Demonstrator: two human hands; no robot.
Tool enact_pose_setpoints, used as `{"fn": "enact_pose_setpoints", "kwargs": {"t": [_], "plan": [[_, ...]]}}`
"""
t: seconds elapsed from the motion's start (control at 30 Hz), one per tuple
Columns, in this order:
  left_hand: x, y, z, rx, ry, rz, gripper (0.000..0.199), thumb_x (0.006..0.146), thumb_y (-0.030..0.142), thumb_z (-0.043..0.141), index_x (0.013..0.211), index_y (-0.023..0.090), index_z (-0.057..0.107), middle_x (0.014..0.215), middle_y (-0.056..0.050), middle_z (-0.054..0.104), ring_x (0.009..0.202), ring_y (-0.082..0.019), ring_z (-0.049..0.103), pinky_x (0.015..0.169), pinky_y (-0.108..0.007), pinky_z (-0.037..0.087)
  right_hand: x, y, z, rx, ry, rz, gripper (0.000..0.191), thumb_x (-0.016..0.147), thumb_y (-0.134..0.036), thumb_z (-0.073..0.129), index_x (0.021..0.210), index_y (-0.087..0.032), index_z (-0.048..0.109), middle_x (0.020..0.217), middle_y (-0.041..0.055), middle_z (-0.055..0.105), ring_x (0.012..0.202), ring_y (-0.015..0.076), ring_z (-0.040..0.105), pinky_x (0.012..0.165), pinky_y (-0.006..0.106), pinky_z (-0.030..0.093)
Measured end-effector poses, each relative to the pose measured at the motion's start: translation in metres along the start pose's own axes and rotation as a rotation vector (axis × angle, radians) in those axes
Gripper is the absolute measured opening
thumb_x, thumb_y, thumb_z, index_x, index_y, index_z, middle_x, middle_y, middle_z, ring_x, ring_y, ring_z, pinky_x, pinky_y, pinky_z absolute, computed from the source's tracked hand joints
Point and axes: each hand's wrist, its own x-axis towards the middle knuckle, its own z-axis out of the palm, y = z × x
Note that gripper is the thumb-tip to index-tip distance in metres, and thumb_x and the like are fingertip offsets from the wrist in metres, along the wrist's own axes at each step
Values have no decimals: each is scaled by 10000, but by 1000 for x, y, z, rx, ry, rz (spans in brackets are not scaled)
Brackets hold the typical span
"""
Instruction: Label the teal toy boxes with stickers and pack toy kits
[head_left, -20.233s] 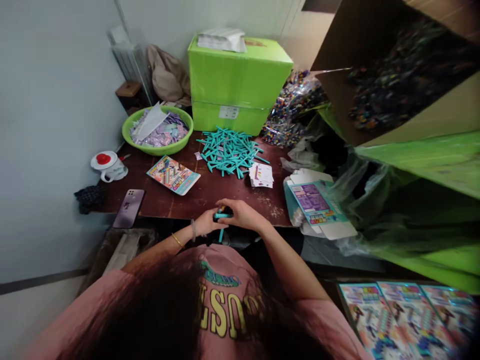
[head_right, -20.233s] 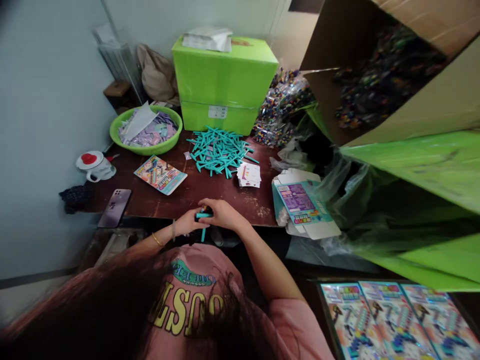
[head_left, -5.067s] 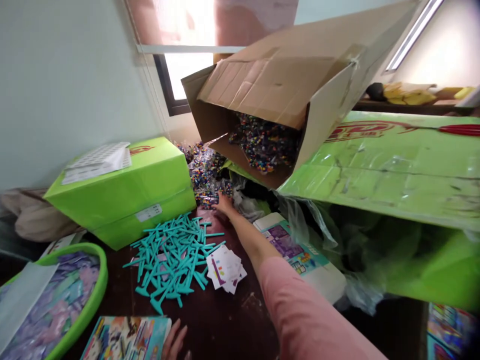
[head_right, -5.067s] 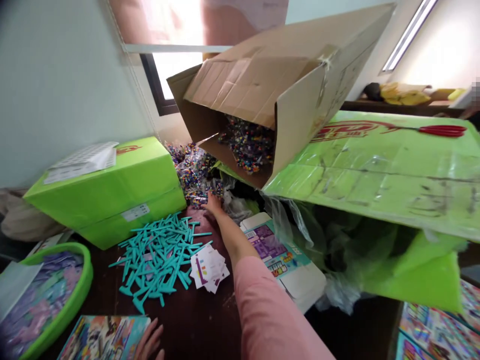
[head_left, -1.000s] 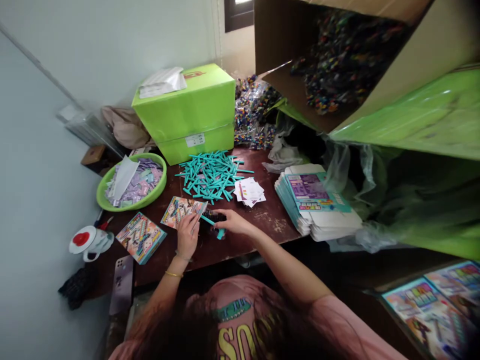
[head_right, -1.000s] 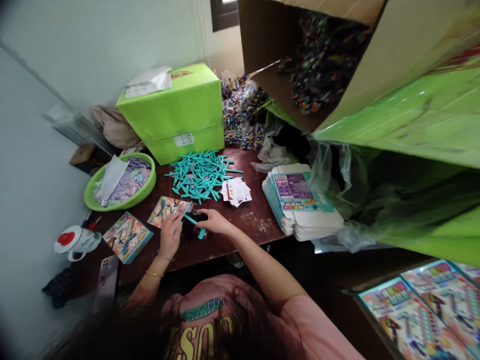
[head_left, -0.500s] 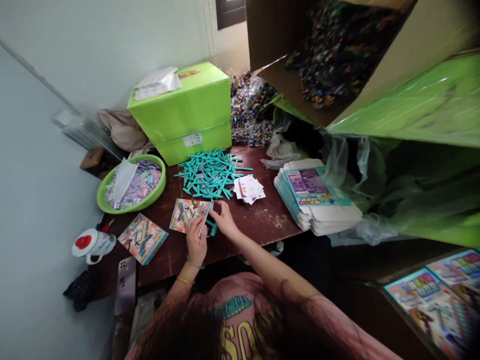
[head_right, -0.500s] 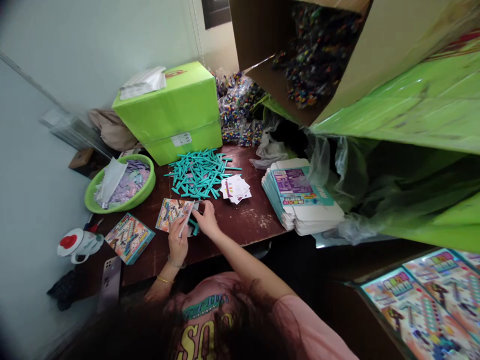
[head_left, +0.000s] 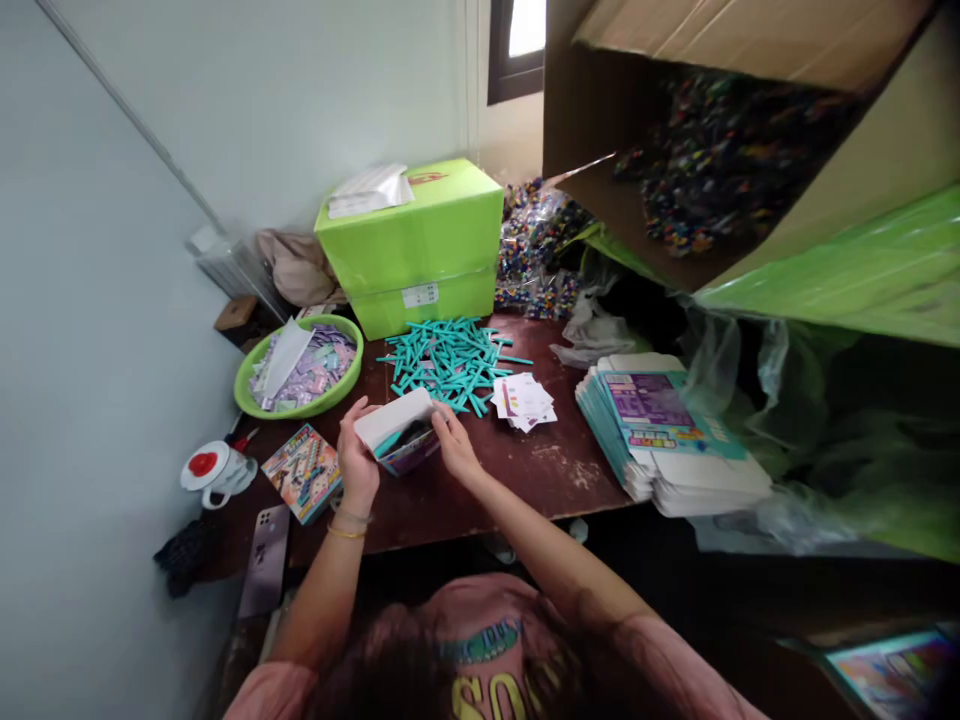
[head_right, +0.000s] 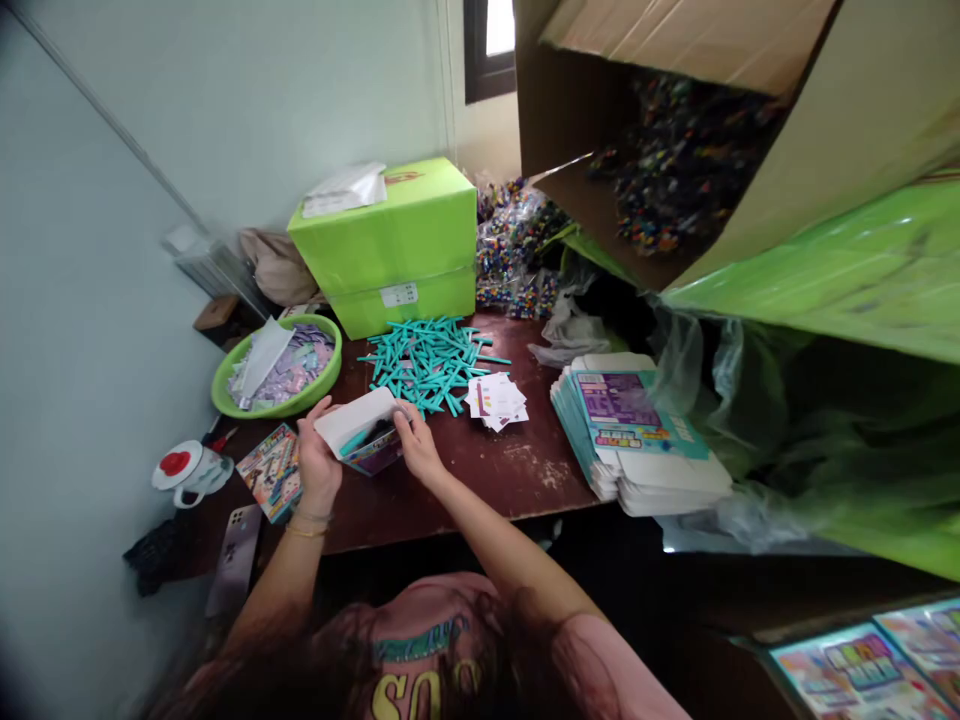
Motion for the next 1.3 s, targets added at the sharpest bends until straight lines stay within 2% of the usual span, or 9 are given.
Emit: {"fn": "enact_pose_setpoints", "kwargs": {"t": [0.1,0.23,0.47,0.6,0.77,0.9,1.0,1.1,1.3], "plan": [[-16,-15,-7,76,44,160,595,892,608,585,1331,207,604,1222,-92,698,1117,-229,653,983,-332,495,-1,-1,3,-26,28,-20,642,903,-677,527,1317,-197,627,1338,112,629,1261,266,566,1138,391,394],[-29,-28,-23,151,143,-25,522,809,555,713,1156,167,688,1193,-97,726,1161,-257,638,1031,-351,464,5,-14,-13,58,-169,95,686,950,-727,342,1327,-243,650,1372,64,632,1335,251,529,1138,412,410],[-13,-10,-31,125,-120,-218,418,682,406,808,1003,141,766,1037,-89,784,1069,-291,676,1030,-410,452,28,-33,-33,-92,-326,61,299,737,-398,757,961,-201,767,959,42,755,918,243,676,891,381,524],[-11,1,-36,121,-215,-302,356,643,375,819,907,139,782,952,-81,793,1006,-284,687,1015,-416,454,36,-41,-32,-271,-331,-150,107,773,-301,704,781,-200,741,799,24,708,797,204,642,803,337,509],[-18,4,-38,43,-182,-418,378,593,303,814,928,129,779,920,-80,790,945,-262,698,962,-388,470,35,-52,-34,-386,-638,-246,164,894,-315,663,956,-206,768,902,40,731,778,185,667,711,297,529],[-16,8,-30,-18,-161,-413,407,649,290,770,1027,139,773,1001,-88,784,931,-250,704,899,-362,498,38,-56,-36,-645,-475,-587,220,974,-289,598,1117,-238,757,1052,80,740,925,217,673,816,347,529],[-11,12,-26,10,-243,-335,353,747,321,733,1056,155,775,1089,-87,767,997,-238,689,919,-333,491,40,-61,-34,-870,-532,-757,266,1015,-245,519,1121,-250,762,1005,83,755,880,217,662,796,357,516],[-9,15,-27,28,-276,-277,313,783,350,726,1029,165,779,1100,-78,758,1051,-238,669,961,-323,471,37,-69,-27,-965,-594,-724,292,1022,-316,513,1176,-234,747,1064,98,758,936,249,675,846,398,518],[-9,11,-35,55,-339,-265,277,786,352,689,982,173,770,1029,-63,751,1011,-245,656,934,-324,470,21,-81,-14,-724,-606,-370,340,1025,-414,496,1186,-265,755,1179,61,749,1111,263,694,958,417,543]]}}
